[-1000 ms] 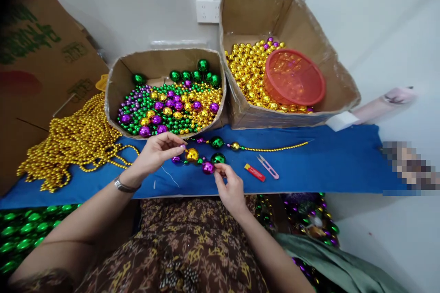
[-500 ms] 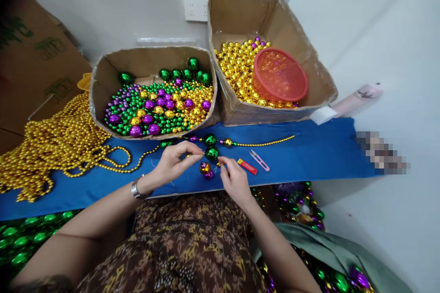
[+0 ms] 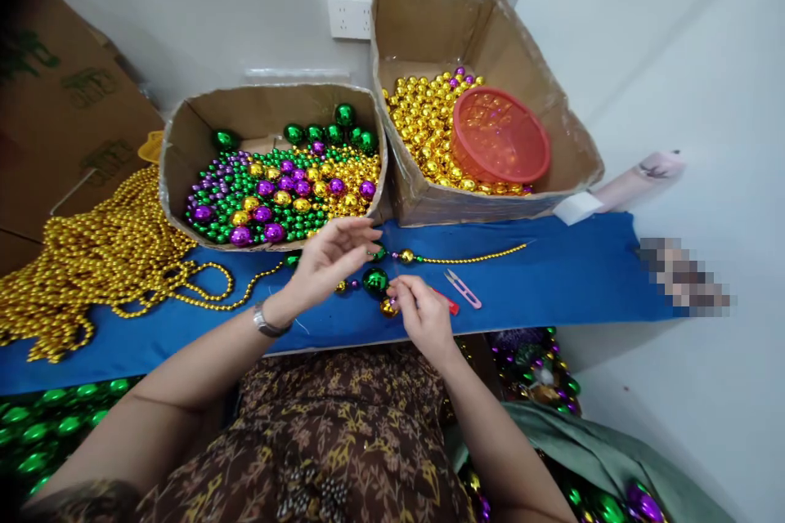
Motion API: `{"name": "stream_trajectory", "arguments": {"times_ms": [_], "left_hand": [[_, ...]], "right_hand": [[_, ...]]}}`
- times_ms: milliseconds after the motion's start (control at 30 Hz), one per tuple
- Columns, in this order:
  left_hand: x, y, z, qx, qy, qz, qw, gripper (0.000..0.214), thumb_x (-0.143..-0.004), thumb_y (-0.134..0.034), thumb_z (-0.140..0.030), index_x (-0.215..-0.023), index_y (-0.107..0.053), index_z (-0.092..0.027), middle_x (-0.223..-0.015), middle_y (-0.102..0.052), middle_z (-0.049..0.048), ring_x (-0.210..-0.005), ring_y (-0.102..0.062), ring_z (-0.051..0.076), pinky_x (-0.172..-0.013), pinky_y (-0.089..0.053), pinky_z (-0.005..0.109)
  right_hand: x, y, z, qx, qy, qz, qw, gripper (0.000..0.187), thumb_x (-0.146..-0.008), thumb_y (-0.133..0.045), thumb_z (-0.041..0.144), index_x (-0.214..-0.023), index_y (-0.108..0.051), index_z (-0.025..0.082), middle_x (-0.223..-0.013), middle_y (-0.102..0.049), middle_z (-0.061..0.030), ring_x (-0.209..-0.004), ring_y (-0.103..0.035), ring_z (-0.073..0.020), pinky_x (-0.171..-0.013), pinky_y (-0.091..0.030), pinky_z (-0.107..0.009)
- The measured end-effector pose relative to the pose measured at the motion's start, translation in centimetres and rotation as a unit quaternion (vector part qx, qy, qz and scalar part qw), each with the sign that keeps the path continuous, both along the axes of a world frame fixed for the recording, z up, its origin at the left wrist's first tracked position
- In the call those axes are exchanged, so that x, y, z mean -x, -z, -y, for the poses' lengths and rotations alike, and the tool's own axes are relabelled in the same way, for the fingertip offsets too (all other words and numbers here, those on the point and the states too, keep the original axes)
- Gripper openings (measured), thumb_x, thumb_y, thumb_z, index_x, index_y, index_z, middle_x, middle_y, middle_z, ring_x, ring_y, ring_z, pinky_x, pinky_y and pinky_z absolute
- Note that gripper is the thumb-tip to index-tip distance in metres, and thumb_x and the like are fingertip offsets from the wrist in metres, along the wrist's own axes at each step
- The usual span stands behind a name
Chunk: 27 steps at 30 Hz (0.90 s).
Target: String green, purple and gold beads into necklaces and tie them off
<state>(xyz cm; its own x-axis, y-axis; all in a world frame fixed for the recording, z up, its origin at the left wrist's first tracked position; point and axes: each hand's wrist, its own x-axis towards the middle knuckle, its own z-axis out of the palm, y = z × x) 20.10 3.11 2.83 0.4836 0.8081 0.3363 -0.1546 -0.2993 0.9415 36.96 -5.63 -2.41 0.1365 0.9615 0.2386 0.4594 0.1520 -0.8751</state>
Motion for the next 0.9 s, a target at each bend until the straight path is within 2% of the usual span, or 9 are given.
{"name": "stream_trajectory", "arguments": {"times_ms": [67,167,267,333,400,500,700,800,900], "left_hand": [[-0.5,2.8,-0.3,-0.065,0.067,-0.075,0.993,0.054,-0.083,-0.065,-0.037,-0.132,-0.050,-0.021,-0.129,-0.059,0.0139,-0.114,-0.059,0.025,-0.095,-0.048,0.040],[-1.5,6.3,-0.7,-0.221,0.146,-0.232,0.936,0.066,-0.074,-0.072,-0.051,-0.130,-0.054,-0.020,-0.131,-0.058,0.0155,-0.122,-0.051,0.031,-0.105,-0.037,0.048],[-1.9,8.4,-0.7,-0.316,0.137,-0.383,0.857,0.069,-0.075,-0.064,-0.062,-0.127,-0.055,-0.018,-0.122,-0.061,0.0167,-0.116,-0.052,0.035,-0.103,-0.032,0.057],[-1.6,9.1,-0.5,-0.338,0.116,-0.462,0.812,0.061,-0.081,-0.061,-0.056,-0.126,-0.055,-0.016,-0.116,-0.062,0.0170,-0.111,-0.053,0.035,-0.098,-0.037,0.056],[-0.7,9.6,-0.3,-0.343,0.096,-0.509,0.784,0.048,-0.086,-0.059,-0.043,-0.125,-0.055,-0.015,-0.113,-0.062,0.0166,-0.107,-0.054,0.032,-0.091,-0.043,0.048],[1.3,9.9,0.2,-0.341,0.075,-0.534,0.770,0.042,-0.089,-0.055,-0.032,-0.128,-0.052,-0.015,-0.111,-0.062,0.0156,-0.102,-0.055,0.028,-0.084,-0.046,0.040],[6.6,10.1,0.3,-0.328,0.035,-0.536,0.777,0.046,-0.089,-0.052,-0.023,-0.134,-0.047,-0.014,-0.110,-0.063,0.0150,-0.103,-0.055,0.028,-0.088,-0.045,0.040],[9.1,10.0,-0.2,-0.323,0.016,-0.563,0.761,0.044,-0.089,-0.050,-0.020,-0.132,-0.049,-0.013,-0.109,-0.063,0.0165,-0.102,-0.056,0.029,-0.088,-0.045,0.041],[10.7,9.6,-0.6,-0.303,-0.013,-0.595,0.744,0.044,-0.086,-0.052,-0.018,-0.130,-0.052,-0.012,-0.105,-0.064,0.0172,-0.100,-0.056,0.030,-0.087,-0.045,0.042]], "right_hand": [[-0.4,-0.5,0.1,0.001,0.020,-0.045,0.999,0.026,-0.095,-0.046,0.043,-0.098,-0.061,0.022,-0.076,-0.070,-0.0020,-0.059,-0.065,-0.0134,-0.061,-0.054,-0.028],[-0.5,-1.8,0.1,-0.007,0.027,-0.105,0.994,0.026,-0.094,-0.049,0.045,-0.095,-0.060,0.021,-0.074,-0.067,-0.0005,-0.055,-0.062,-0.0109,-0.057,-0.052,-0.025],[-1.0,-2.8,0.0,-0.022,0.052,-0.141,0.988,0.026,-0.093,-0.052,0.046,-0.092,-0.061,0.021,-0.066,-0.062,0.0021,-0.051,-0.058,-0.0092,-0.053,-0.050,-0.023],[-1.9,-3.0,-0.2,-0.043,0.095,-0.170,0.980,0.027,-0.091,-0.054,0.047,-0.091,-0.060,0.020,-0.061,-0.057,0.0044,-0.047,-0.055,-0.0078,-0.048,-0.047,-0.020],[-3.2,-2.8,-0.7,-0.064,0.139,-0.206,0.967,0.029,-0.089,-0.058,0.049,-0.089,-0.060,0.020,-0.058,-0.052,0.0063,-0.044,-0.051,-0.0062,-0.044,-0.043,-0.018],[-5.3,-2.3,-1.5,-0.083,0.183,-0.252,0.947,0.033,-0.083,-0.063,0.051,-0.085,-0.058,0.019,-0.056,-0.048,0.0081,-0.041,-0.046,-0.0042,-0.041,-0.038,-0.016],[-8.5,-0.7,-2.3,-0.106,0.248,-0.297,0.916,0.038,-0.077,-0.069,0.053,-0.081,-0.057,0.017,-0.055,-0.045,0.0092,-0.040,-0.043,-0.0029,-0.038,-0.035,-0.014],[-9.2,-0.3,-2.2,-0.110,0.267,-0.315,0.904,0.041,-0.073,-0.072,0.055,-0.080,-0.057,0.017,-0.054,-0.046,0.0094,-0.039,-0.043,-0.0029,-0.038,-0.035,-0.015],[-9.0,-0.5,-2.0,-0.111,0.265,-0.317,0.904,0.041,-0.073,-0.073,0.054,-0.080,-0.057,0.018,-0.055,-0.048,0.0090,-0.040,-0.043,-0.0030,-0.039,-0.036,-0.015]]}}
